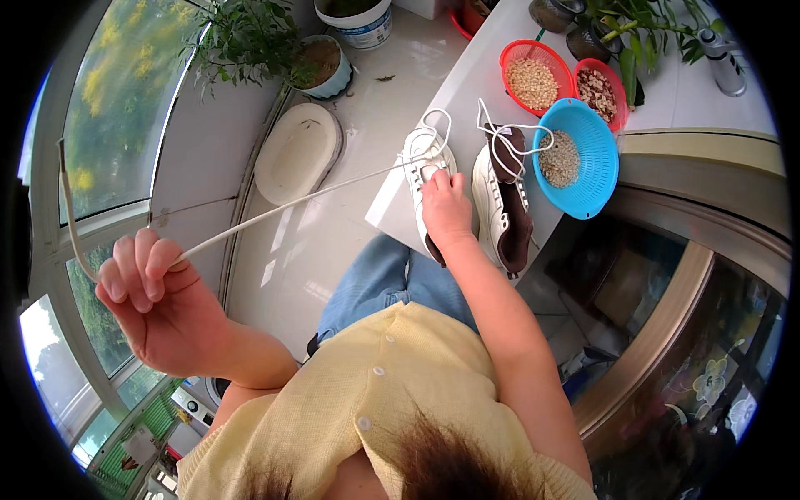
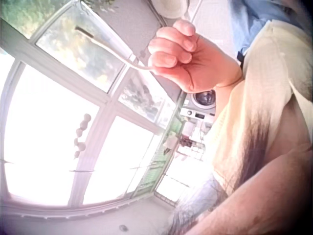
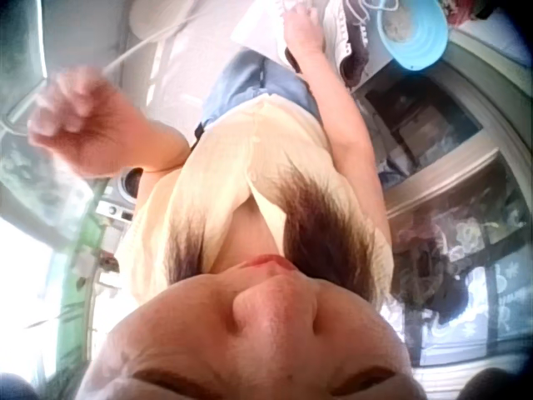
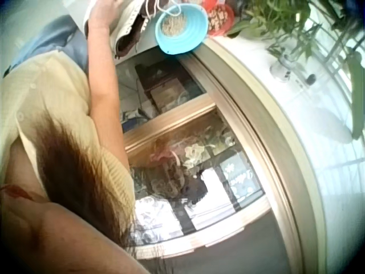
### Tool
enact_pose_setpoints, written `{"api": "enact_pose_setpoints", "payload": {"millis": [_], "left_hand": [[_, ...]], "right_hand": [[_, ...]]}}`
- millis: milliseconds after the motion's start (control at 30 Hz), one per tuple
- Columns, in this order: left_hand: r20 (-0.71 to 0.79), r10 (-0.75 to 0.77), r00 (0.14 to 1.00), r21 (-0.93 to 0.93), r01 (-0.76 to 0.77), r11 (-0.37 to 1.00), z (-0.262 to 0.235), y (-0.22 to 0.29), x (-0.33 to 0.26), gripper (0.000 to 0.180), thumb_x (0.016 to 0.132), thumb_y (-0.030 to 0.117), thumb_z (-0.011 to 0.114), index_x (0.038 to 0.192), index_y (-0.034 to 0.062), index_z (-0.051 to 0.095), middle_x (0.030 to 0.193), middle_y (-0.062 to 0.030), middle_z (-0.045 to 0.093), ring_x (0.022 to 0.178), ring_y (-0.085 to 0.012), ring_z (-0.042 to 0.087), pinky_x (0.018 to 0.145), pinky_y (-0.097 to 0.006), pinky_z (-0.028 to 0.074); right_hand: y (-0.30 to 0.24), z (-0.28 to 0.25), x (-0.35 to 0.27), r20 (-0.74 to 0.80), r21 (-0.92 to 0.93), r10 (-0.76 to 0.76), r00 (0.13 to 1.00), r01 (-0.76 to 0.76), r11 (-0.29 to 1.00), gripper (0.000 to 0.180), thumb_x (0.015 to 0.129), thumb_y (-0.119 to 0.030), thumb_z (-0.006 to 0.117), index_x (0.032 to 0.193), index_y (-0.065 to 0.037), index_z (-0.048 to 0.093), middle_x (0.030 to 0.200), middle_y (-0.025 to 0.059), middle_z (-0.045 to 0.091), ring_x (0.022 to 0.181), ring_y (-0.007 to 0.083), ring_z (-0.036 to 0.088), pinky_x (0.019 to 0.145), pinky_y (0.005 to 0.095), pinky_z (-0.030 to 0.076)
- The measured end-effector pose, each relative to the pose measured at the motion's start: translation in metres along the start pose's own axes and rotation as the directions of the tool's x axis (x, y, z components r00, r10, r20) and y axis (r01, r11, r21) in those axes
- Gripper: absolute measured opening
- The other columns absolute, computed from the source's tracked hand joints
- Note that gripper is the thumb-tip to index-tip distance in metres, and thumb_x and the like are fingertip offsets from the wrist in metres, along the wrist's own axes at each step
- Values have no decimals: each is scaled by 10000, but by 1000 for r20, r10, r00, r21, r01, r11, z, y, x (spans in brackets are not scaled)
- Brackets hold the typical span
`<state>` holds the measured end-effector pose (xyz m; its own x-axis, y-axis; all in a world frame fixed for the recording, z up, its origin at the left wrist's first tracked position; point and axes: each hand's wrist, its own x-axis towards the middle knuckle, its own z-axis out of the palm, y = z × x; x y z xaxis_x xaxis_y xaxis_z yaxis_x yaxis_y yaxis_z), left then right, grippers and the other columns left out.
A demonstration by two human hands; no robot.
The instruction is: The person cleans a pair of white sneakers using a yellow cloth, wiping the exterior surfaces and laces. They then retrieve a white hanger and use it to thread the shoelaces through the eyelets of both shoes, finishing by tying the laces into bows.
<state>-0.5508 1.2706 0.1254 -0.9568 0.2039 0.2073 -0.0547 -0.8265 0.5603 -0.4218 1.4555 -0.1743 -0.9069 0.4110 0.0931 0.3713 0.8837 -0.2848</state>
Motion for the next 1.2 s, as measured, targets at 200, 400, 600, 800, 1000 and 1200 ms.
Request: {"api": "enact_pose_setpoints", "payload": {"millis": [200, 400, 600, 800, 1000, 1200], "left_hand": [[7, 431, 902, -119, -427, 896, -12, 114, 20, 184, 942, 22, 518, 764, 30, 474, 714, -41, 363, 636, -156, 365, 546, -287, 358], [40, 192, 981, 320, -195, 927, -24, 94, 18, 167, 1009, 107, 454, 1000, -33, 544, 680, 20, 275, 548, -76, 217, 453, -247, 177], [-507, -440, 741, 258, 618, 743, -91, -54, -33, 179, 1026, 226, 489, 997, 78, 586, 598, 55, 325, 486, -44, 237, 427, -215, 174], [-587, -464, 663, 200, 675, 710, -126, -75, -38, 174, 1011, 178, 478, 967, 35, 567, 658, 13, 413, 529, -73, 290, 463, -233, 251], [-517, -460, 722, 90, 581, 809, -115, -87, -18, 181, 1024, 202, 457, 975, 56, 552, 657, 13, 409, 522, -72, 280, 456, -236, 232], [-220, -402, 889, 175, 442, 880, -32, -99, 45, 169, 1035, 207, 452, 976, 85, 553, 638, 28, 405, 507, -61, 268, 449, -229, 230]], "right_hand": [[5, 10, 0, 85, -59, -45, 995, 50, 997, 163, 879, -218, 633, 837, -64, 665, 1002, 46, 552, 955, 284, 506, 736, 378, 546], [-2, -38, 56, 276, 181, 189, 942, -244, 953, 206, 904, -237, 598, 888, -61, 705, 1001, 98, 638, 997, 302, 583, 762, 440, 513], [-13, 4, 118, 352, -152, -336, 873, 408, 900, 193, 887, -267, 627, 954, -124, 737, 1018, 30, 680, 1110, 252, 546, 976, 447, 383], [-17, 52, 135, 494, 30, -116, 861, 117, 993, 219, 929, -289, 605, 1013, -110, 699, 966, 16, 685, 972, 213, 591, 945, 465, 378], [-46, -110, 151, 394, 845, -160, 905, -289, 449, 204, 1007, -224, 529, 1026, -32, 598, 780, -11, 560, 754, 90, 522, 738, 245, 422], [-73, -282, 153, 187, 918, -153, 970, -116, 380, 251, 1010, -222, 542, 1088, 1, 626, 732, -44, 502, 707, 50, 469, 660, 206, 390]]}}
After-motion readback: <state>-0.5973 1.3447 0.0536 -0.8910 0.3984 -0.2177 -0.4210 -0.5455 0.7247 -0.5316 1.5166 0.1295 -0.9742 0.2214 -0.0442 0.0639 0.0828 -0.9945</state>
